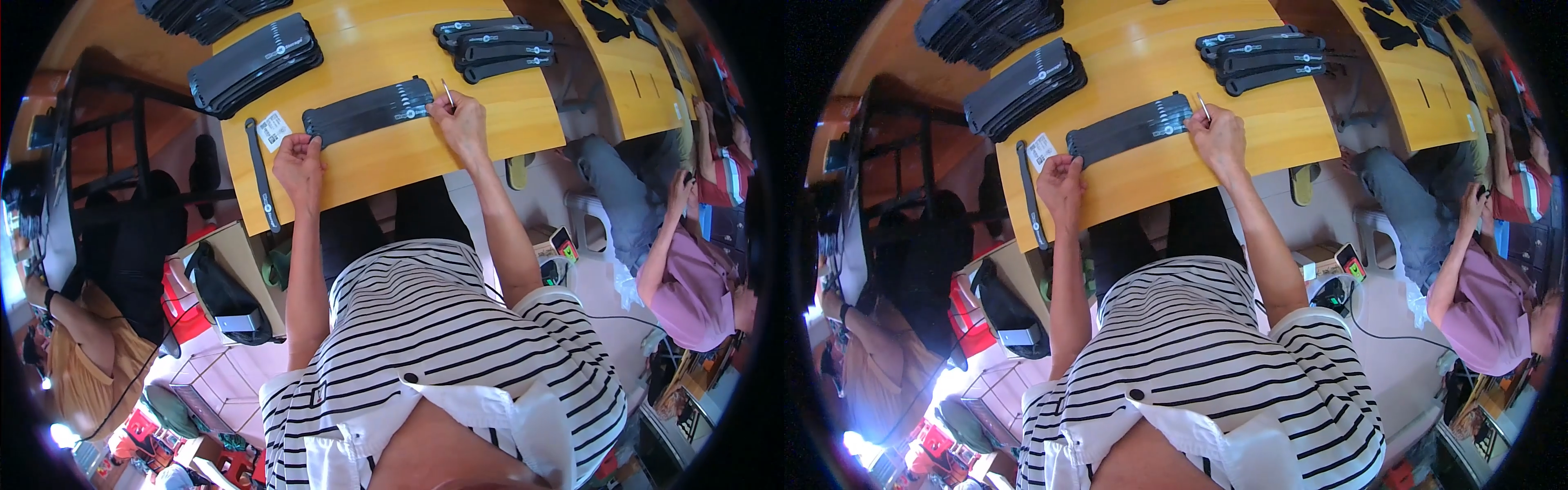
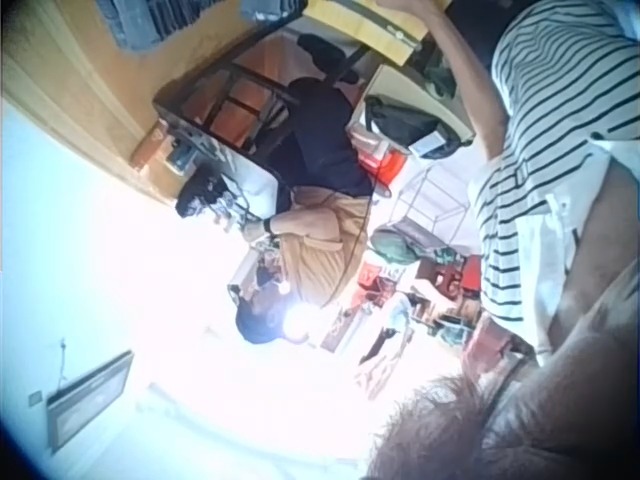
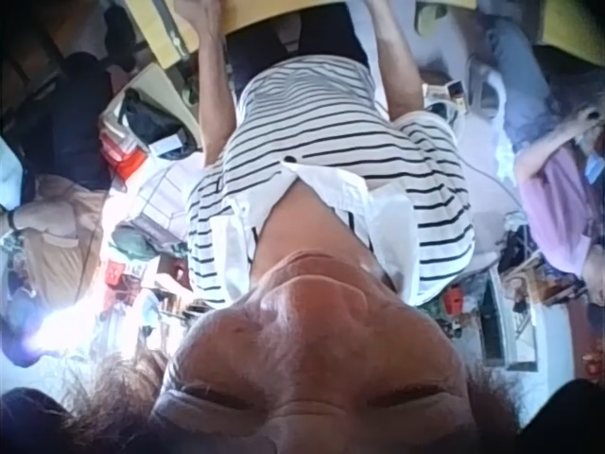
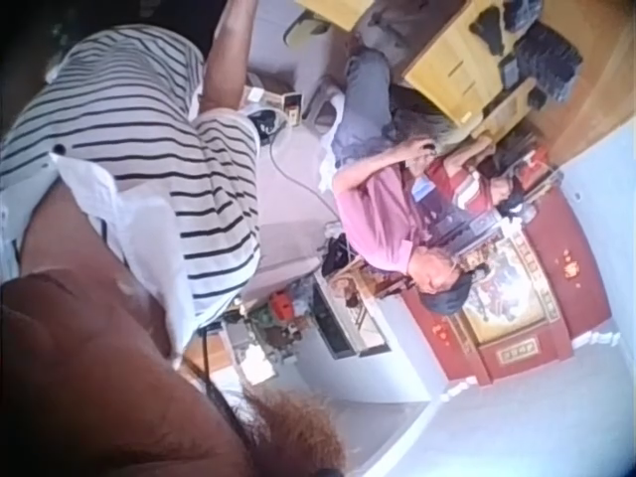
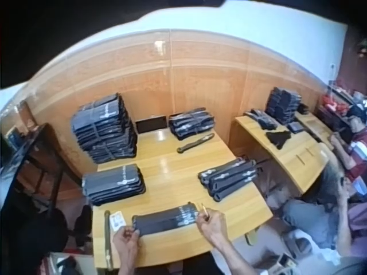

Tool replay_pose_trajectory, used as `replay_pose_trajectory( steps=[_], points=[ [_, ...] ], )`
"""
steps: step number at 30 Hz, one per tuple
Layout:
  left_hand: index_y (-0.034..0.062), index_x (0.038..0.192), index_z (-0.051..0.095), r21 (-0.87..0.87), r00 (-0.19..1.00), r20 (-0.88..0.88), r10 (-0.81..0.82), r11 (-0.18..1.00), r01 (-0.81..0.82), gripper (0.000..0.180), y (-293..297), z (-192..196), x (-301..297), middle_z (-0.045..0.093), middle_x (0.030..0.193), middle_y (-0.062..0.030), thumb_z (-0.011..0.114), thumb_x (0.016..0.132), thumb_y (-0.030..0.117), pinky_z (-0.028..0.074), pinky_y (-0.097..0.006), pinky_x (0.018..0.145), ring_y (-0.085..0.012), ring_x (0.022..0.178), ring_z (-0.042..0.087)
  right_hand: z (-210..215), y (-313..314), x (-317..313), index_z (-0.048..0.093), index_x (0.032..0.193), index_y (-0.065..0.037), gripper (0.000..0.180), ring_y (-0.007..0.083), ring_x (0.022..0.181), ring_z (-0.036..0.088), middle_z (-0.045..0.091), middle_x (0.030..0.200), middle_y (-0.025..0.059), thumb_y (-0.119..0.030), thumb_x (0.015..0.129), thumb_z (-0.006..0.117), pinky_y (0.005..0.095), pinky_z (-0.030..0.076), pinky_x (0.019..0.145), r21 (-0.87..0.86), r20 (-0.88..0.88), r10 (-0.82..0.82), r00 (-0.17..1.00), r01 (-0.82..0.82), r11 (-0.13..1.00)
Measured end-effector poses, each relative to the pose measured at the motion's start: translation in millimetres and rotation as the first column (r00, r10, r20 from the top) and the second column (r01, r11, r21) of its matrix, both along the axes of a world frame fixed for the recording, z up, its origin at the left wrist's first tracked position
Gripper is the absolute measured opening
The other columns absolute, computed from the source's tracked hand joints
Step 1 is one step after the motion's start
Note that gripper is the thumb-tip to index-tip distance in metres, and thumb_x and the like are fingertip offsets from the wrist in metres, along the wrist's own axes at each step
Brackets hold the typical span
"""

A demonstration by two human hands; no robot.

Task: Assembling small metal hardware components onto leather watch-style straps.

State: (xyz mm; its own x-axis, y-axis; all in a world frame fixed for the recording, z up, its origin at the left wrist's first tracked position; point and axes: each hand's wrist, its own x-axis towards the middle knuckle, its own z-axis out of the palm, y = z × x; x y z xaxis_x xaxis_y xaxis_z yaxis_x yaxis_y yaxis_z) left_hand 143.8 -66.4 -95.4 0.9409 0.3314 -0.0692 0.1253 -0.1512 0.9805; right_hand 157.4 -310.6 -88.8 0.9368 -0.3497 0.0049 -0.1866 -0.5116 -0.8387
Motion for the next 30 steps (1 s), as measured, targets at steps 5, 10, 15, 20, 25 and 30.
replay_pose_trajectory(
  steps=[5, 10, 15, 20, 25, 30],
  points=[
    [-0.0022, 0.080, 0.057, -0.023, 1.000, 0.021, 0.011, 1.000, -0.011, 0.009, -2, -1, 1, 0.055, 0.063, -0.0034, 0.064, 0.078, 0.002, 0.038, -0.020, 0.039, -0.0066, 0.045, 0.047, 0, -2, -1, 0.064, 0.072, 0.000, 0.013, 0.0100, 0.050, 0.052, 0.057, 0.055, 0.0042, -0.011, 0.073, 0.069, 0.0258, 0.041, 0.049, -0.042, 0.003, 0.004, 1.000, -0.003, 0.999],
    [-0.0020, 0.080, 0.057, -0.006, 1.000, -0.010, 0.018, 1.000, -0.018, 0.008, -3, 4, 0, 0.055, 0.063, -0.0030, 0.064, 0.078, 0.002, 0.039, -0.021, 0.040, -0.0066, 0.045, 0.048, -2, -3, 0, 0.064, 0.071, -0.002, 0.016, 0.0220, 0.055, 0.060, 0.060, 0.058, 0.0106, -0.016, 0.070, 0.069, 0.0336, 0.045, 0.053, -0.041, -0.029, -0.008, 1.000, 0.007, 0.999],
    [-0.0022, 0.080, 0.057, 0.030, 0.999, -0.033, 0.035, 0.999, -0.034, 0.009, -4, 6, 0, 0.054, 0.062, -0.0030, 0.064, 0.078, 0.003, 0.040, -0.021, 0.041, -0.0065, 0.046, 0.048, -4, 0, 0, 0.064, 0.072, 0.000, 0.013, 0.0123, 0.050, 0.054, 0.058, 0.055, 0.0059, -0.012, 0.073, 0.069, 0.0280, 0.042, 0.049, -0.051, 0.045, 0.009, 0.999, -0.007, 0.999],
    [-0.0010, 0.079, 0.057, 0.034, 0.999, -0.043, 0.014, 0.999, -0.012, 0.009, -1, 4, -1, 0.054, 0.063, -0.0026, 0.064, 0.078, 0.004, 0.039, -0.020, 0.041, -0.0067, 0.048, 0.047, -2, 3, -1, 0.063, 0.071, 0.000, 0.014, 0.0154, 0.049, 0.053, 0.057, 0.054, 0.0074, -0.012, 0.072, 0.069, 0.0297, 0.042, 0.049, -0.118, 0.038, 0.006, 0.999, -0.001, 0.993],
    [-0.0013, 0.079, 0.057, 0.059, 1.000, 0.006, 0.018, 0.998, -0.019, 0.009, -5, 1, -1, 0.054, 0.064, -0.0032, 0.064, 0.078, 0.004, 0.040, -0.021, 0.043, -0.0072, 0.049, 0.048, 3, 4, -1, 0.062, 0.070, 0.000, 0.015, 0.0177, 0.050, 0.054, 0.057, 0.055, 0.0083, -0.012, 0.072, 0.070, 0.0309, 0.042, 0.051, -0.140, 0.008, -0.011, 1.000, 0.012, 0.990],
    [-0.0010, 0.081, 0.055, 0.186, 0.993, 0.114, 0.017, 0.982, -0.038, 0.013, 2, -10, 1, 0.052, 0.066, -0.0043, 0.066, 0.075, 0.002, 0.041, -0.024, 0.045, -0.0092, 0.052, 0.049, 4, 5, 2, 0.060, 0.066, -0.002, 0.015, 0.0180, 0.051, 0.054, 0.057, 0.055, 0.0071, -0.011, 0.071, 0.070, 0.0319, 0.043, 0.052, -0.153, 0.027, -0.035, 0.999, 0.038, 0.987]
  ],
)
